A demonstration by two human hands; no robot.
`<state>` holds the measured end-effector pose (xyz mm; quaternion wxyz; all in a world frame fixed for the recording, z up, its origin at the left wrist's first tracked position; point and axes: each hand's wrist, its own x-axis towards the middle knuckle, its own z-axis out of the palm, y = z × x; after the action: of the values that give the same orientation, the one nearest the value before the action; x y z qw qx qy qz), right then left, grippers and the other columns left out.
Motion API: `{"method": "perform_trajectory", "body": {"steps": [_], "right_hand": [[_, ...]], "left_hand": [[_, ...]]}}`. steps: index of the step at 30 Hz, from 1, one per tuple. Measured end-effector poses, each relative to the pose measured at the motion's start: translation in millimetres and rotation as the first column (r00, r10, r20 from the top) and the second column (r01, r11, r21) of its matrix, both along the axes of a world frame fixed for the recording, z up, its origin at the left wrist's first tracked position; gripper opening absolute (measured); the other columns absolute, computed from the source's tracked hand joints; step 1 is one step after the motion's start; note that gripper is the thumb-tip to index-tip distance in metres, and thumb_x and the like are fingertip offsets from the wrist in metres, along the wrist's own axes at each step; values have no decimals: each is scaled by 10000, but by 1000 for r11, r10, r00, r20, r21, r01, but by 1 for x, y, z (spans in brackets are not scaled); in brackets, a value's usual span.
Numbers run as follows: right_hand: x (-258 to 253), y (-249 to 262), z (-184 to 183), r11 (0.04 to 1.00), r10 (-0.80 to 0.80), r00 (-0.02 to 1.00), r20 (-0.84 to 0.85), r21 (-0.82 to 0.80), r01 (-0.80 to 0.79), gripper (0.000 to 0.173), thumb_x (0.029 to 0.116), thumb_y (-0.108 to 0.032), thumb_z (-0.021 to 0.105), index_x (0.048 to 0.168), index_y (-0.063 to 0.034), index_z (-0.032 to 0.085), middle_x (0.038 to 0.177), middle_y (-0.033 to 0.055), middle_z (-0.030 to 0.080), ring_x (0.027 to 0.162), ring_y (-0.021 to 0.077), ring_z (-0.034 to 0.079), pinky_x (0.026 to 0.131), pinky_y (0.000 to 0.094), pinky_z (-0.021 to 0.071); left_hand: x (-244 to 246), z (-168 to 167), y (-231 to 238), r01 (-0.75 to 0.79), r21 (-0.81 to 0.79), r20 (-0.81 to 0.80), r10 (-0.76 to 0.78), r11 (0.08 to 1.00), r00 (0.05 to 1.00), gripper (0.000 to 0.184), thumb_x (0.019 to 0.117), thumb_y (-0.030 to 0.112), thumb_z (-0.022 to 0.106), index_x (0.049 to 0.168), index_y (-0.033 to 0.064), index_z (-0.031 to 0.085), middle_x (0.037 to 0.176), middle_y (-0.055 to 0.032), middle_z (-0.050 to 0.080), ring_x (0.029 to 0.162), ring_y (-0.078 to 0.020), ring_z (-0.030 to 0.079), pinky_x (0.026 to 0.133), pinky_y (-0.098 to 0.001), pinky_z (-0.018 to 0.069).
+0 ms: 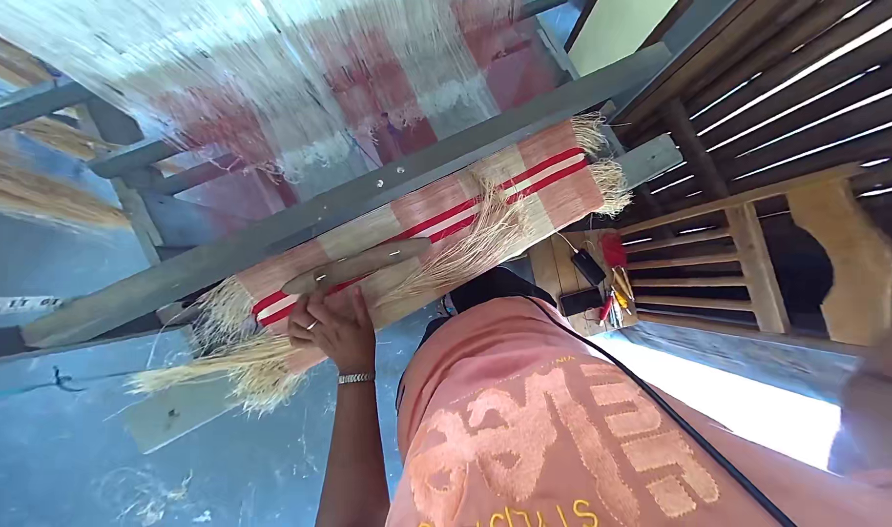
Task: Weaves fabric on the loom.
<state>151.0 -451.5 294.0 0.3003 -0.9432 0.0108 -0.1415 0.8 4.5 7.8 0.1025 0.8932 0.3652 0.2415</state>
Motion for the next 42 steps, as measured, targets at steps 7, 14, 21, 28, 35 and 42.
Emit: {"method": "perform_trajectory", "body": {"steps": [7,14,21,28,35,42], "right_hand": [[106,193,-129,433,891,415,-183,74,-898,289,1029,-62,541,1313,-18,568,1064,122,716,941,224,727,878,446,614],[69,266,-199,403,915,331,-232,465,-788,125,977,-104,662,1046,-43,747,1047,117,669,911,184,673,841,359,598],[62,303,-218,526,851,389,-354,562,-639,317,909,-116,765,1193,-33,650,921,87,734,779,178,725,749,382,630],[65,311,-221,541,839,425,-339,443,-715,332,862,-122,818,1098,-9,614,975,137,685,827,226,697,770,409,602],[60,309,-208,489,872,389,-296,522,-699,323,858,-70,809,1093,-19,594,967,117,700,799,197,716,748,373,624],[66,307,-207,492,870,446,-210,416,-764,243,882,-73,756,1069,-9,614,953,126,676,799,196,688,735,365,602]], "left_hand": [[9,21,48,233,-138,-205,-258,962,944,569,926,262,629,1476,167,522,1508,-163,507,1474,-457,331,1102,-839,73],[-2,76,27,303,-133,-195,-325,944,926,490,903,221,773,1374,272,649,1283,-200,590,1111,-451,572,878,-672,459],[-2,97,2,297,-74,-224,-306,952,925,528,911,202,757,1412,311,629,1258,-175,591,1023,-410,580,776,-584,468],[-4,100,0,304,-45,-226,-306,952,925,505,935,215,723,1419,314,620,1251,-171,591,1026,-403,580,758,-569,463],[-4,111,2,319,-24,-213,-317,947,924,509,934,220,724,1421,320,618,1256,-164,583,1033,-389,571,793,-560,458],[0,121,-1,341,14,-192,-333,940,923,441,972,246,668,1407,312,629,1256,-161,584,1056,-391,570,807,-573,449]]}}
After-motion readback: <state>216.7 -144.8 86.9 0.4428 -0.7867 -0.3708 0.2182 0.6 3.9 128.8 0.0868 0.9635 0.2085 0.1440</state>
